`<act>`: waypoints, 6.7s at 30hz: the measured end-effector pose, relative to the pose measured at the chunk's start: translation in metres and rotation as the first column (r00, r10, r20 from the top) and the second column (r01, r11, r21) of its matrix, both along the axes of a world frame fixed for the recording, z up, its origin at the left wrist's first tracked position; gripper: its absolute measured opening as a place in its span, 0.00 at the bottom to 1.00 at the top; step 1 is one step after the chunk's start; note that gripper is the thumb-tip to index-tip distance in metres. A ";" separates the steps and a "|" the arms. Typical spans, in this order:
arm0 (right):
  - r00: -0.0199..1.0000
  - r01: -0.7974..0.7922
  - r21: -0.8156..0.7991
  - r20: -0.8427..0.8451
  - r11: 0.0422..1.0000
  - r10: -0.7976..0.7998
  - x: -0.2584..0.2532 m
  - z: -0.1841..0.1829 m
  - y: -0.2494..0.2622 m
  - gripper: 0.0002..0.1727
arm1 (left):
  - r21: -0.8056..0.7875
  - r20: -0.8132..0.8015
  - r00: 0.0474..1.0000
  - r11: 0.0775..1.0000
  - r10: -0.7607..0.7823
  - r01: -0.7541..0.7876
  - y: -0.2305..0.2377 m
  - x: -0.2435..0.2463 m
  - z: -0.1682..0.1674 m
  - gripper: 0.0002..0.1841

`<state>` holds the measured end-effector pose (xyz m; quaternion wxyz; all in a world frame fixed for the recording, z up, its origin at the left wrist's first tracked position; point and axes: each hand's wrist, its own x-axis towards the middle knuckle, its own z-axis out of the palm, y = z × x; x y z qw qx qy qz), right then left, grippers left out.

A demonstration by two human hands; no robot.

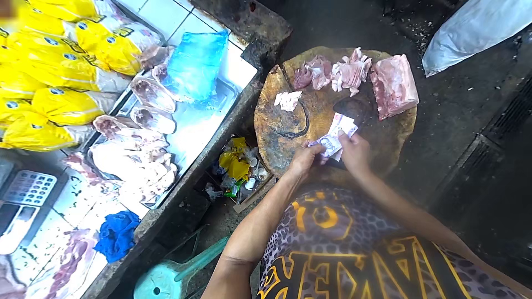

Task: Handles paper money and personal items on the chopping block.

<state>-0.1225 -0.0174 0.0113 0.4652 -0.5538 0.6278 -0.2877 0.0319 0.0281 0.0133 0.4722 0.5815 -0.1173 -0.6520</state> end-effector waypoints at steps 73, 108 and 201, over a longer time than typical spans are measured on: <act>0.912 -0.351 -0.230 -0.306 0.908 0.274 -0.022 0.008 -0.022 0.16 | 0.668 0.413 0.383 0.561 -0.826 0.488 0.204 0.040 -0.146 0.07; -0.016 -0.991 -0.120 -0.293 -0.054 0.956 0.075 0.053 0.004 0.06 | 0.013 0.872 0.340 0.711 -0.352 0.704 0.106 0.105 0.044 0.11; 0.772 -0.451 0.232 0.585 0.862 0.246 -0.008 0.010 0.012 0.10 | 0.133 0.610 0.789 0.991 -0.066 -0.019 0.159 0.150 0.000 0.29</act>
